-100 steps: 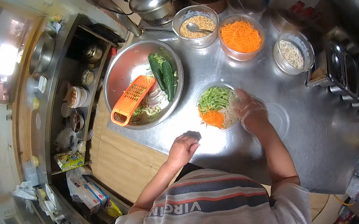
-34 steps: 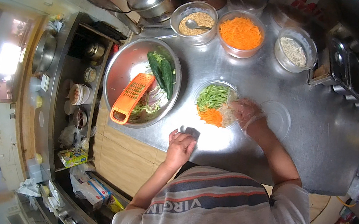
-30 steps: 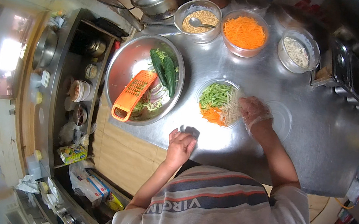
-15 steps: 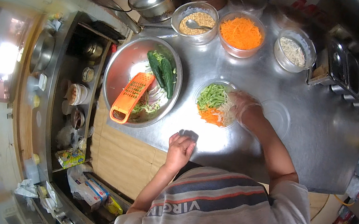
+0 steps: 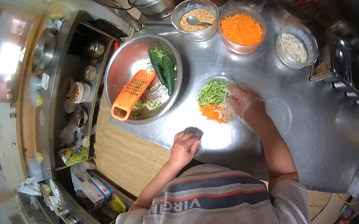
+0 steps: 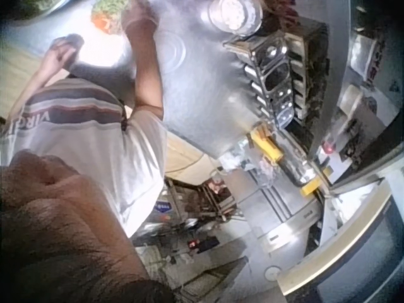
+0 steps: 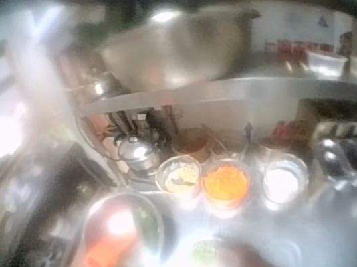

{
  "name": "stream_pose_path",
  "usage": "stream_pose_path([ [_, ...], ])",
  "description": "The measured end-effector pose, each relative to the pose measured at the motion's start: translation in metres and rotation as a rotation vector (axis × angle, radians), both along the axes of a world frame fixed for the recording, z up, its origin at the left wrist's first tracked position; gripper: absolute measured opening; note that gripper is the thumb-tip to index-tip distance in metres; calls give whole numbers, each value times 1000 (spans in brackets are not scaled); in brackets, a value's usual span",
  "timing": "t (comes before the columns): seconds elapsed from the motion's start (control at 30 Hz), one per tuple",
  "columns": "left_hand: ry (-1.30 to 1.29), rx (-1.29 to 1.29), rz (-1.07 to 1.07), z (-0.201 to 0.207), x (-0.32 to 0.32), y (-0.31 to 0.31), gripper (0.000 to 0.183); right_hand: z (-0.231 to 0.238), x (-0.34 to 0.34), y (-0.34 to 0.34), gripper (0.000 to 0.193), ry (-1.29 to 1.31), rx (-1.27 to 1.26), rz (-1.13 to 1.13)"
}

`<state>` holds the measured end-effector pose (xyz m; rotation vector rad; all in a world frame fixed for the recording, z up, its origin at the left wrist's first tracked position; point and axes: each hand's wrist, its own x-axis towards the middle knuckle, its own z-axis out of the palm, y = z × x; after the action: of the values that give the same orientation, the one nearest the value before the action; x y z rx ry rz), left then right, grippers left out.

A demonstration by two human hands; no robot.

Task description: The person assembles a food order by adding shredded vegetables and noodles into a plastic container, then places the container into a plastic bag with a sauce packet and a receipt. The person retrieves additional containers from a refrigerator and places them on the counter.

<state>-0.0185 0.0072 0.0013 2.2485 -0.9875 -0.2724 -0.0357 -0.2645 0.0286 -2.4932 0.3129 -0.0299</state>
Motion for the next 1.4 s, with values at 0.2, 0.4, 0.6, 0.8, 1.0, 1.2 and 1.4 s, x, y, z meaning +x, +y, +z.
stream_pose_path([
  [0.2, -54, 25, -35, -5, 1, -1, 11, -11, -15, 25, 55, -25, -84, -38],
  [0.4, -54, 52, -18, -7, 1, 14, 10, -1, -19, -59, 37, -125, -104, -290],
  [0.6, -58, 96, -5, -5, -1, 36, 9, -18, -7, -247, 25, 60, -461, -709],
  [0.8, -34, 158, 18, -4, -11, 43, 8, -60, 34, -307, 26, 416, -383, -562],
  [1.0, -55, 183, 52, 3, -17, 38, 8, -72, 31, -314, 29, 246, -319, -742],
  [1.2, -45, 201, 67, 1, -29, 34, 6, -49, 12, -308, 28, 5, -425, -737],
  [1.4, -51, 168, 46, 8, -36, 16, 6, 13, -17, -200, 22, -334, 384, -625],
])
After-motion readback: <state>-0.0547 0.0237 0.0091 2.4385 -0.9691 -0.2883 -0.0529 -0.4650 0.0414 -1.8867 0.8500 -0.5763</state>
